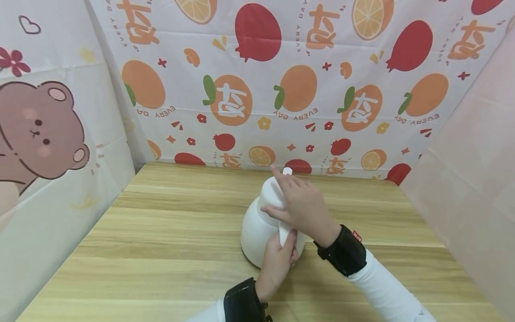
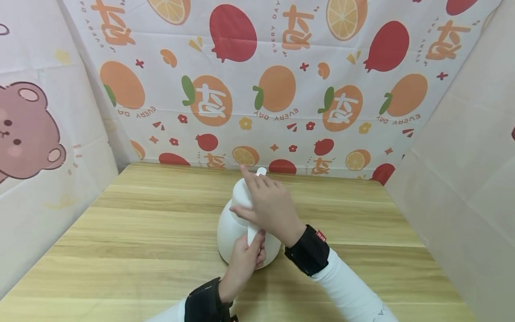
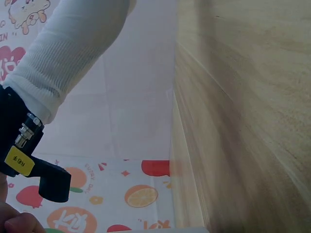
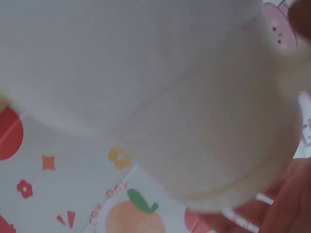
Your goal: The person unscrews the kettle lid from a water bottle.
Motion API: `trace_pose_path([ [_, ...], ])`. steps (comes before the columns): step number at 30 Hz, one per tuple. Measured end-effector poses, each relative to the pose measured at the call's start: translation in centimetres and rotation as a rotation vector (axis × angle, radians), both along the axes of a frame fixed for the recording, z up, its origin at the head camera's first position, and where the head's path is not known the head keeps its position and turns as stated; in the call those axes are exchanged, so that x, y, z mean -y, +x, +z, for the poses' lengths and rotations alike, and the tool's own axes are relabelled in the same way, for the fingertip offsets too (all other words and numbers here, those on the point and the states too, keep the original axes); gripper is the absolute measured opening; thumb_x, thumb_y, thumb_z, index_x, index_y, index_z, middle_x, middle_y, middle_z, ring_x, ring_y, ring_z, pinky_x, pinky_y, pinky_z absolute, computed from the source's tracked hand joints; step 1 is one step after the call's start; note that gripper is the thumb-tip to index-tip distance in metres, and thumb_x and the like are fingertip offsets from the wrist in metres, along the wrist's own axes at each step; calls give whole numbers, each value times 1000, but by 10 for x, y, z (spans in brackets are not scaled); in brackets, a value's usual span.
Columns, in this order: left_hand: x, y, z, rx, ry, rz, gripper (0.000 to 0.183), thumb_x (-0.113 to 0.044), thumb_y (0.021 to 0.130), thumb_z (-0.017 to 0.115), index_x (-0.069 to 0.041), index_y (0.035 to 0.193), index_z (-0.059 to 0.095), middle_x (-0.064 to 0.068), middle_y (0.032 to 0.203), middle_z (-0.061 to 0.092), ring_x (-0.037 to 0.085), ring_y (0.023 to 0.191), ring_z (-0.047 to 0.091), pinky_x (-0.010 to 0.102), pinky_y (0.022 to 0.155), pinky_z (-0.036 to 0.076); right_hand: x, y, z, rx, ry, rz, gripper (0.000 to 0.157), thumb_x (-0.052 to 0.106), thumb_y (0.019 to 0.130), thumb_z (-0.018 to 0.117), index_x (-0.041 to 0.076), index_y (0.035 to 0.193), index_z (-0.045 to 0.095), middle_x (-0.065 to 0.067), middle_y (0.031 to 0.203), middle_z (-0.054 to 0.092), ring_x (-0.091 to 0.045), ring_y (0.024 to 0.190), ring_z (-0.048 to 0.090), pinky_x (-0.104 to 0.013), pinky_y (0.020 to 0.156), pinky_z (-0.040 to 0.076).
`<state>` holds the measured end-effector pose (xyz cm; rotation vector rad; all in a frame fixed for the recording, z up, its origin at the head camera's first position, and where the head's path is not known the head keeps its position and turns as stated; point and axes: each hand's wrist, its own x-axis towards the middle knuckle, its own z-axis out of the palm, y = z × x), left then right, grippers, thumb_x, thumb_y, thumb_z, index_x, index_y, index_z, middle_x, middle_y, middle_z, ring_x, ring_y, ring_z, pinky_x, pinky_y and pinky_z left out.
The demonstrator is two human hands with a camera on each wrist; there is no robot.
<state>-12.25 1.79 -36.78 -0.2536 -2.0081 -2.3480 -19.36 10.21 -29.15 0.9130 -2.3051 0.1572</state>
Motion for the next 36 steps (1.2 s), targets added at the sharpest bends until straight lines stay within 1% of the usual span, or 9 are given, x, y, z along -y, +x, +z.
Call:
trace_pose_path([
  [3, 0, 0, -1, -4, 6, -16, 33, -13, 100, 42, 14, 80, 44, 4, 53, 38, 2, 42, 33, 13, 42, 30, 5, 2, -3, -47, 17, -33, 67, 51, 79, 66, 8, 130, 56, -12, 110, 74, -27, 99, 69, -42, 78, 60],
  [6, 0, -1, -1, -1, 6, -23, 32, -14, 100, 42, 13, 82, 43, 4, 55, 38, 2, 43, 33, 13, 43, 29, 7, 3, -5, -58, 5, -25, 53, 45, 81, 67, 9, 120, 64, -13, 112, 73, -29, 102, 68, -45, 82, 59],
  [8, 0, -1, -1, 5, 3, -24, 33, -14, 100, 42, 14, 84, 43, 3, 55, 38, 2, 43, 33, 13, 43, 30, 7, 3, -6, -50, -9, -10, 49, 43, 81, 68, 10, 116, 66, -14, 114, 72, -30, 103, 67, -46, 83, 59],
  [12, 0, -1, -1, 13, -2, -22, 35, -13, 100, 41, 18, 86, 43, 2, 55, 40, 1, 43, 34, 13, 42, 31, 3, 2, -6, -21, -14, 17, 49, 43, 80, 68, 12, 118, 66, -14, 117, 71, -31, 107, 66, -47, 86, 58],
  [16, -1, 0, -1, 14, -6, -12, 36, -16, 100, 43, 16, 83, 45, 3, 54, 40, 2, 42, 34, 13, 42, 31, -5, 0, -7, 38, -23, 64, 51, 41, 80, 69, 13, 122, 65, -14, 122, 70, -31, 115, 62, -49, 92, 55],
  [21, -1, 0, 0, 12, -20, -2, 37, -21, 99, 45, 10, 79, 46, 4, 53, 40, 2, 42, 35, 13, 43, 31, -15, -6, -7, 107, -51, 183, 52, 36, 79, 71, 11, 124, 63, -15, 126, 67, -32, 122, 56, -50, 100, 50],
  [26, 0, 0, 0, 0, -27, -15, 37, -18, 100, 44, 14, 81, 45, 4, 54, 40, 1, 43, 34, 12, 43, 32, -25, -13, -7, 205, -36, 296, 53, 29, 81, 70, 9, 129, 59, -15, 133, 62, -33, 131, 48, -53, 109, 40],
  [31, 1, 0, 0, -5, -36, -12, 36, -15, 100, 43, 16, 81, 46, 5, 55, 40, 1, 43, 34, 12, 44, 32, -33, -15, -4, 294, -1, 346, 53, 26, 84, 67, 10, 133, 55, -14, 140, 57, -31, 135, 43, -54, 112, 35],
  [36, 0, -1, -1, -15, -48, -3, 36, -15, 100, 43, 14, 78, 46, 7, 55, 41, 1, 42, 35, 11, 43, 31, -39, -18, -2, 330, 22, 376, 51, 23, 85, 65, 11, 134, 55, -12, 141, 56, -30, 137, 41, -53, 113, 34],
])
